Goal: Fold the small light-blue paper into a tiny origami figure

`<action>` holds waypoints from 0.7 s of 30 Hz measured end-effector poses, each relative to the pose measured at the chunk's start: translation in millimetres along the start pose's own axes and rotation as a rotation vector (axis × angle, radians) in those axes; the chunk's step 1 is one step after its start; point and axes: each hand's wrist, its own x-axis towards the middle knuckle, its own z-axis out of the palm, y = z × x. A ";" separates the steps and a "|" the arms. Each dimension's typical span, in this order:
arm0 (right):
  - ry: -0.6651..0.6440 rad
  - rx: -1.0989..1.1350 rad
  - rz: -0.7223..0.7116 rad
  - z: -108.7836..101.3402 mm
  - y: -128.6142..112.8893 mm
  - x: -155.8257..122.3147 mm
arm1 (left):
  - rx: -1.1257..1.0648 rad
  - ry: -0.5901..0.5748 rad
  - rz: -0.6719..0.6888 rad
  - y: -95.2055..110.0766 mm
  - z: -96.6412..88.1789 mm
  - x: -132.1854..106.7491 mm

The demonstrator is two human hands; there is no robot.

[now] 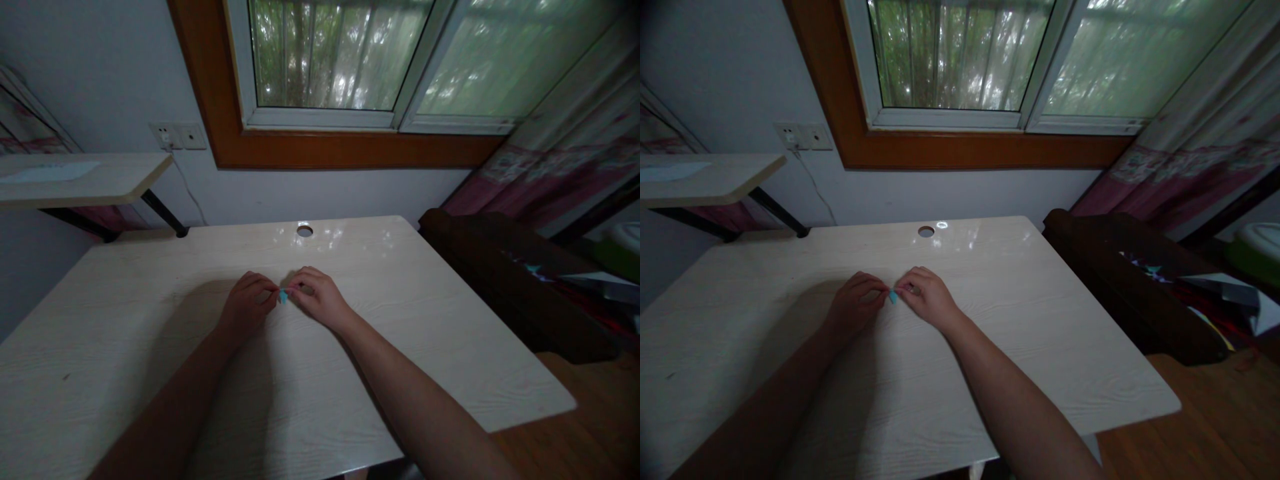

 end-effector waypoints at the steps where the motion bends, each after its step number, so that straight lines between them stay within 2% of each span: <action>1: -0.002 0.013 0.001 0.0 0.3 -0.1 | -0.004 -0.003 -0.002 0.5 -0.5 0.2; 13: 0.070 0.023 0.101 2.0 6.9 0.0 | -0.032 -0.010 -0.109 -6.1 1.3 -1.3; 21: 0.040 0.040 0.058 4.9 6.7 -0.7 | -0.072 -0.047 -0.114 -4.4 1.8 -1.7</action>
